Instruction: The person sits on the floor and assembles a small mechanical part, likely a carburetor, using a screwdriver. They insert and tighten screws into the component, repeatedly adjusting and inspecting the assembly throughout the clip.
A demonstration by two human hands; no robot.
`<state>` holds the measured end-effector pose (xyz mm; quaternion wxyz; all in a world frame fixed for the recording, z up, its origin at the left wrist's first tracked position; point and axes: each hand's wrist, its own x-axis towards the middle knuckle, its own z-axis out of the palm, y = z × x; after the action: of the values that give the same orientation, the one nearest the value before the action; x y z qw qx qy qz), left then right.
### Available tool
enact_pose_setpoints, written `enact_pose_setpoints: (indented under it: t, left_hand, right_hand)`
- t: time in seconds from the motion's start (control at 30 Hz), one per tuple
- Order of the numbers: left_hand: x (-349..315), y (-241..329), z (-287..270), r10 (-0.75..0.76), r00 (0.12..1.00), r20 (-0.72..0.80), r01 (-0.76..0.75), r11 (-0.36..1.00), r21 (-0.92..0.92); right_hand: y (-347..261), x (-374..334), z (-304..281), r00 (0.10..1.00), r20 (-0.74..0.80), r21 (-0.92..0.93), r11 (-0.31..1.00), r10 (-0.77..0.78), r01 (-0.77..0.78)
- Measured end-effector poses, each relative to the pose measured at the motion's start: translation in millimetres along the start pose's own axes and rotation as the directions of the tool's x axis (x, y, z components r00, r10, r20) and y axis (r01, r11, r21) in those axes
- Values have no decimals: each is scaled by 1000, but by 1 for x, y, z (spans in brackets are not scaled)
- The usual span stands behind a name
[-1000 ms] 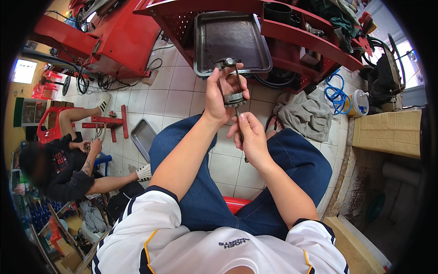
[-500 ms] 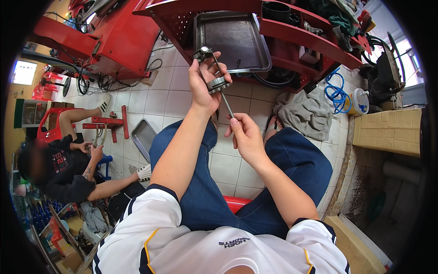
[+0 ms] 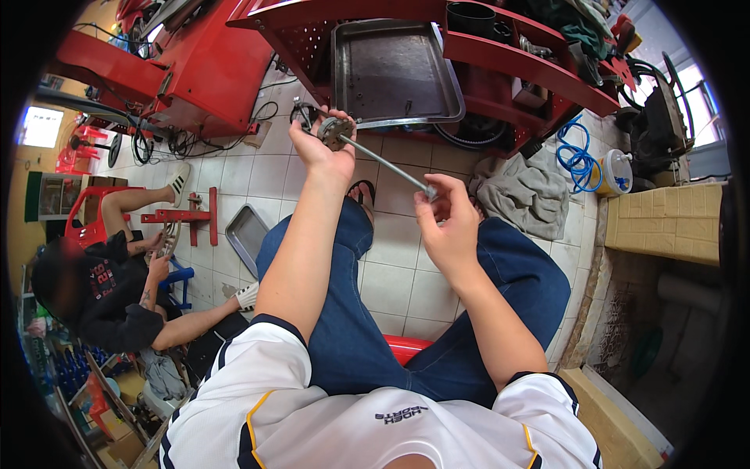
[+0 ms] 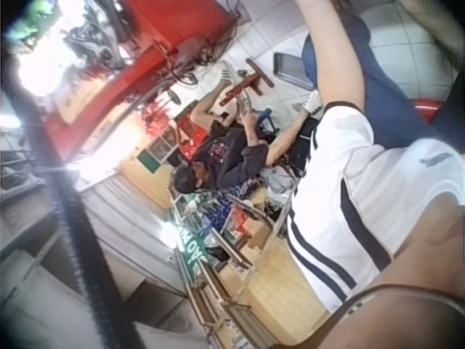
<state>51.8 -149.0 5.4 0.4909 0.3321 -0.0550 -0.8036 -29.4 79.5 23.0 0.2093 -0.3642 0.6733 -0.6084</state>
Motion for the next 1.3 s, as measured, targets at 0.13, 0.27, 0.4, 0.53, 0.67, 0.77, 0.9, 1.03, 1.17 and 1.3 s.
enact_pose_setpoints:
  t: [0.13,0.27,0.4,0.53,0.67,0.77,0.9,1.03,1.17,1.3]
  left_hand:
    - [11,3,-10,-42,994,-105,41,999,-11]
    - [4,2,-1,-24,994,-103,24,1000,-9]
    - [3,2,-1,-27,997,-75,26,1000,-12]
    - [0,0,1,-12,997,-73,11,1000,-10]
    - [0,-1,1,-12,1000,-11,12,1000,-5]
    - [1,0,-1,-24,999,27,24,1000,-10]
    - [1,-1,-2,-17,997,69,18,1000,-22]
    - [-6,-4,4,34,996,86,-34,999,0]
    - [-6,-3,4,71,984,162,-71,997,-5]
    - [-5,0,4,61,976,208,-74,996,56]
  right_hand:
    - [-5,5,-10,977,-5,-161,964,-215,211]
    - [-5,8,-16,950,-3,-232,924,-312,303]
    - [-5,11,-22,948,33,-289,905,-318,313]
    - [-2,12,-23,956,27,-326,901,-294,286]
    - [-2,10,-22,972,31,-340,912,-233,230]
    - [-1,8,-20,973,50,-350,908,-225,228]
    - [1,5,-16,984,75,-305,936,-159,174]
    - [2,1,-12,963,152,93,967,221,-236]
    - [6,0,-13,761,405,419,637,506,-647]
    - [-1,7,-21,646,576,252,643,501,-723]
